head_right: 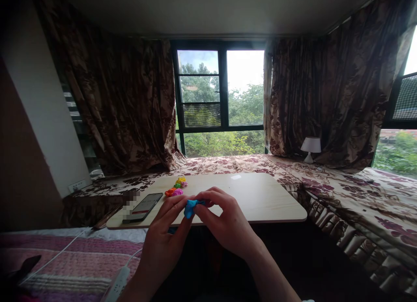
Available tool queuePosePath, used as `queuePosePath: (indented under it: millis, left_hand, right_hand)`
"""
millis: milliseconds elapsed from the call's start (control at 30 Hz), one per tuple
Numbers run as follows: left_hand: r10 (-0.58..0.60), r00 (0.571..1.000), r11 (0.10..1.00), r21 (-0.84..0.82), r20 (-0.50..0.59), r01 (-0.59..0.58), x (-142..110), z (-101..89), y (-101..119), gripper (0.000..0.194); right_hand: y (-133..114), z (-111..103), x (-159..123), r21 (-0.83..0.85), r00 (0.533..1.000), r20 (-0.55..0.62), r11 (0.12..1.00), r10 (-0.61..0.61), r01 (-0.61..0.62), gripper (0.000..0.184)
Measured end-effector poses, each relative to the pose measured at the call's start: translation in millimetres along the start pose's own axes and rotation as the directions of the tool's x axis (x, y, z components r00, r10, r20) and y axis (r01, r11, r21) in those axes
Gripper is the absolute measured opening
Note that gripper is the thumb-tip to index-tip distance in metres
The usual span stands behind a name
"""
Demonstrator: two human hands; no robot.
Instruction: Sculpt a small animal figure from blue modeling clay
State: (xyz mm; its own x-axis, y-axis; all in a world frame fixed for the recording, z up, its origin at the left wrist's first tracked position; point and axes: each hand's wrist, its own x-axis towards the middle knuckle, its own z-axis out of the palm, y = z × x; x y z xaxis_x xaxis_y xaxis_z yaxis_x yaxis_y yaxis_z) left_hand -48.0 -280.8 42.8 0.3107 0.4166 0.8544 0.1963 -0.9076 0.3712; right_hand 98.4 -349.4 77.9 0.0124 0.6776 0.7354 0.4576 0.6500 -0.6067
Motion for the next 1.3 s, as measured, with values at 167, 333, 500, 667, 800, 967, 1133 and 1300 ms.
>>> queuePosePath:
  millis: [167,333,500,667,800,967,1133,1300]
  left_hand:
    - [-0.022,1.0,1.0,-0.008,0.004,0.022,-1.2,0.0,-2.2,0.031]
    - [-0.055,0.998,0.998,0.013,-0.018,0.055,-2.5,1.2,-7.1,0.027]
    - [-0.032,0.999,0.999,0.036,0.022,0.031,-8.5,8.2,-16.9,0.03]
    - [-0.044,0.999,0.998,0.039,0.031,0.043,-11.3,13.8,-22.7,0.03]
    - [-0.062,0.997,0.998,0.027,0.041,0.061,-12.0,12.6,-21.9,0.029]
    - [-0.05,0.998,0.998,0.028,0.038,0.049,-12.8,11.3,-20.9,0.029]
    - [-0.081,0.996,0.997,0.012,0.037,0.081,-11.5,12.1,-19.8,0.028]
    - [-0.184,0.983,0.981,-0.064,0.019,0.185,-12.0,11.4,-20.3,0.025]
  right_hand:
    - [4.0,3.2,-2.7,0.001,0.999,-0.041,1.0,0.019,-0.019,0.021]
    - [9.3,3.8,-9.1,-0.08,0.986,-0.166,0.996,0.016,-0.029,0.031]
    - [20.2,7.7,-10.6,-0.159,0.971,-0.24,0.987,-0.021,-0.018,0.021]
    - [24.9,9.2,-8.7,-0.202,0.981,-0.194,0.979,-0.012,-0.028,0.007]
    - [23.3,8.6,-10.5,-0.214,0.981,-0.19,0.977,-0.036,-0.006,0.008]
    - [24.4,9.1,-12.2,-0.242,0.974,-0.207,0.969,-0.09,0.038,0.011]
    - [24.8,5.6,-11.8,-0.256,0.978,-0.184,0.965,-0.097,0.048,0.013]
    - [22.3,-1.3,-17.0,-0.236,0.983,-0.179,0.972,-0.049,0.006,0.024]
